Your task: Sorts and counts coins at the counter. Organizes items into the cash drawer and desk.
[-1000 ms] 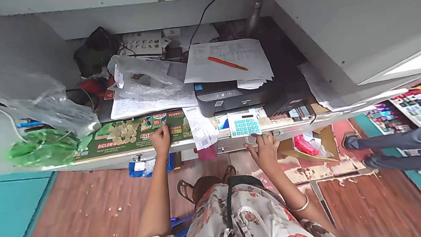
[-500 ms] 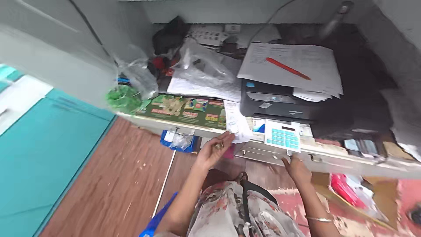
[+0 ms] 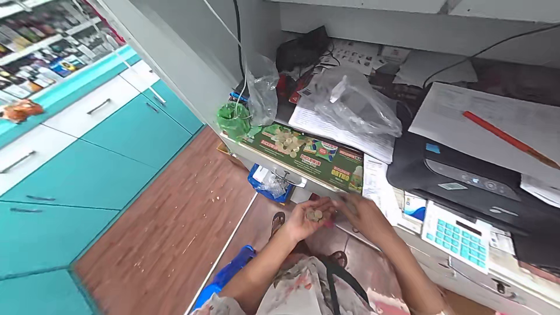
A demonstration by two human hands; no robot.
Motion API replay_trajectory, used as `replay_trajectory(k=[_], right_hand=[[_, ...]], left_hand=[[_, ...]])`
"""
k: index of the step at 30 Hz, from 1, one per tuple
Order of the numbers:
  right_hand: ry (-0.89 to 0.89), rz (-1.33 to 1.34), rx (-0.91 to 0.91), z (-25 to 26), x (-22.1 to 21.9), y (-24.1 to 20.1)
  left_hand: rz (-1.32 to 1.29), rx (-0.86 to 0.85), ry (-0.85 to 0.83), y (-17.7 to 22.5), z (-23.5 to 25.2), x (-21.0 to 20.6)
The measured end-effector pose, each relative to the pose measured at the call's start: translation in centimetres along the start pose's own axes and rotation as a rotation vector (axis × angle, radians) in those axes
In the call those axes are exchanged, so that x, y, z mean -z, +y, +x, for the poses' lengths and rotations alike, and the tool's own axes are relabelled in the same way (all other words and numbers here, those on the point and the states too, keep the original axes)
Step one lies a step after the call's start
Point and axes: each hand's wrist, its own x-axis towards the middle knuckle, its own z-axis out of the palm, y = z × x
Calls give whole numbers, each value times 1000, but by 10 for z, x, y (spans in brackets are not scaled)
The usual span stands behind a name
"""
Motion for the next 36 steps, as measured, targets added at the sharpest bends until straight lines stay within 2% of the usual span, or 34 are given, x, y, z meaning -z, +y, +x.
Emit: replay_trajectory(k=[2,5,9,12,15,19,24,28,30,33,36], right_hand=[[184,55,176,73,-28,-15],[234,-35,209,158,-55,-29],[310,-253,172,211,-78,-30],[306,-274,63,222,-87,-27],[349,-189,60,211,-94,-31],[334,-80,27,174,-109,-51],[441,-40,102,125,-142,-65],[461,-4,234,105,-158,-72],[467,30,251,114,-149,-77],[478,72,121,156,-127,-77],[349,-4,-3,195,-120,-66]], left_hand=[[20,42,22,24,4,19],[41,113,34,67,14,41],[119,205,-1,110,36,52],[132,273,-55,128,50,52],[149,321,-55,135,52,50],[195,327,55,145,51,45],[349,322,22,153,52,50],[316,312,54,161,42,44],[267,319,57,170,40,44],[225,334,105,183,44,54],[168,371,30,189,50,60]])
